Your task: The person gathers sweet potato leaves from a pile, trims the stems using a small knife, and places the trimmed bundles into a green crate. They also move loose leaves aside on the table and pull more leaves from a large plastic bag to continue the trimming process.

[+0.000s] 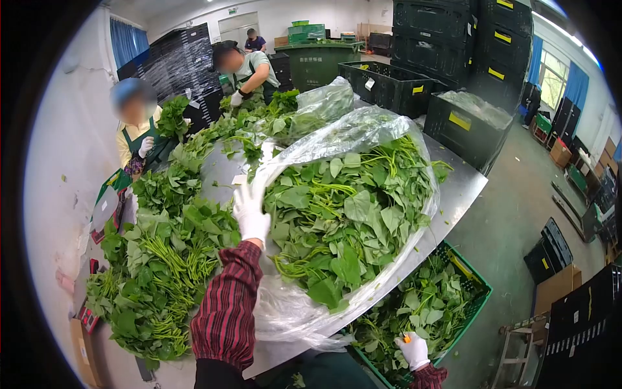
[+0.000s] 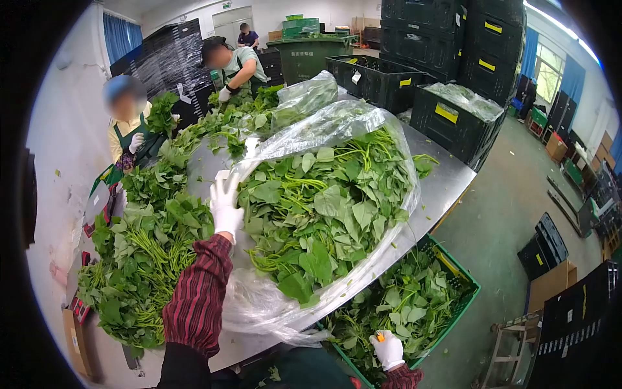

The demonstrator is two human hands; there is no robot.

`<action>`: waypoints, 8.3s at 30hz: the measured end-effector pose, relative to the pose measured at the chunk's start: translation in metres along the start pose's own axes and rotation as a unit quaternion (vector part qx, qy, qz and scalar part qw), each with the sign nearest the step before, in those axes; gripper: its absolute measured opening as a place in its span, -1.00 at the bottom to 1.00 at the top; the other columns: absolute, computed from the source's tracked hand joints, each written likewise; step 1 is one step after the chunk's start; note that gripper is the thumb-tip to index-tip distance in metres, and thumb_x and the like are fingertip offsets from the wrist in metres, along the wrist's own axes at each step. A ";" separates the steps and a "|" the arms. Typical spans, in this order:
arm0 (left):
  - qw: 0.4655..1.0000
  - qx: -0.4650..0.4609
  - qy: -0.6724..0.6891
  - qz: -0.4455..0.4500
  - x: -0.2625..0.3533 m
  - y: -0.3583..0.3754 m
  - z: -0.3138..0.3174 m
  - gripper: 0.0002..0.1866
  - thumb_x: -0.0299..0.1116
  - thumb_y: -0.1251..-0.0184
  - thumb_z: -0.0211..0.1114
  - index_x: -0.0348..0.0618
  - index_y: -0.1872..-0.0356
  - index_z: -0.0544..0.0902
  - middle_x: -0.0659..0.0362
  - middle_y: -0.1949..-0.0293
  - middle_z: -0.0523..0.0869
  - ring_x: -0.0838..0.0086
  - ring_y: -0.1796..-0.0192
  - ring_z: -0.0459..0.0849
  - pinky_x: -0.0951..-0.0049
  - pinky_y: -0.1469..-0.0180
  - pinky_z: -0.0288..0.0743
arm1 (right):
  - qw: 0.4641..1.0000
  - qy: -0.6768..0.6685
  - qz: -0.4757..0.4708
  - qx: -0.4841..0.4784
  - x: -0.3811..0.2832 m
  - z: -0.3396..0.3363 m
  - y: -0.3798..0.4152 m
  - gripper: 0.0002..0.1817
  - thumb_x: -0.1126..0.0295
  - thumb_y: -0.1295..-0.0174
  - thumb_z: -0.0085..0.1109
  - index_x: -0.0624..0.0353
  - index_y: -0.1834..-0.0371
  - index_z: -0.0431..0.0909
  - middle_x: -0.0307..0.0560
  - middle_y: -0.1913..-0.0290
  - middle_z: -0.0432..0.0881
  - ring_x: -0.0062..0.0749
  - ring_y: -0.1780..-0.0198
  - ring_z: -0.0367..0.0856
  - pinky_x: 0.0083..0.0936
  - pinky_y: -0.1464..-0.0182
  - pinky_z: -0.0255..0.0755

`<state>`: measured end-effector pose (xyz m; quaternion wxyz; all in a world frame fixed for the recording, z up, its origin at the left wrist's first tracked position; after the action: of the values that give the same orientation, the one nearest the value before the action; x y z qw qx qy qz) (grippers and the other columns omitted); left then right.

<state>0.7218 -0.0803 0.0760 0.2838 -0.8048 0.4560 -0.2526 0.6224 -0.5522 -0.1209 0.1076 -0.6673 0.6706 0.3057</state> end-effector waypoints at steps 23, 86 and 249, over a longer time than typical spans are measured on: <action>0.843 -0.317 0.424 -0.099 -0.033 -0.034 -0.188 -0.85 -0.36 -0.22 0.29 -0.23 0.31 0.63 0.40 0.45 0.58 0.80 0.41 0.45 0.72 0.33 0.33 | 0.913 -0.382 0.106 -0.099 -0.048 0.009 0.014 -0.79 0.32 -0.14 0.30 0.26 0.32 0.61 -0.35 0.64 0.44 -0.68 0.67 0.33 -0.67 0.59 0.26; 0.942 -0.195 0.209 0.174 0.018 -0.009 -0.021 -0.63 -0.55 -0.05 0.12 0.00 0.10 0.67 0.08 0.11 0.68 0.19 0.02 0.62 0.32 -0.04 0.46 | 0.838 -0.533 0.116 -0.033 -0.002 -0.021 0.003 -0.81 0.31 -0.32 0.06 0.21 0.31 0.41 -0.27 0.64 0.39 -0.60 0.67 0.36 -0.61 0.65 0.36; 0.943 -0.053 0.295 0.147 -0.012 0.150 -0.145 -0.37 -0.57 0.34 0.33 -0.10 0.00 0.60 0.12 0.23 0.63 0.20 0.14 0.58 0.30 -0.03 0.43 | 0.790 -0.577 -0.113 -0.176 -0.256 -0.030 -0.005 -0.79 0.28 -0.17 0.28 0.21 0.27 0.62 -0.45 0.64 0.37 -0.78 0.68 0.22 -0.72 0.62 0.11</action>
<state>0.5314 -0.1660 0.0740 0.1277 -0.6320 0.6456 -0.4092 0.6572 -0.3560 0.0427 0.3889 -0.4458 0.3382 0.7319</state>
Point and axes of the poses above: each hand's wrist, its own y-axis away from the middle knuckle, its own z-axis out of the palm, x = y × z, the point moved 4 cm from there along -y, towards the middle knuckle
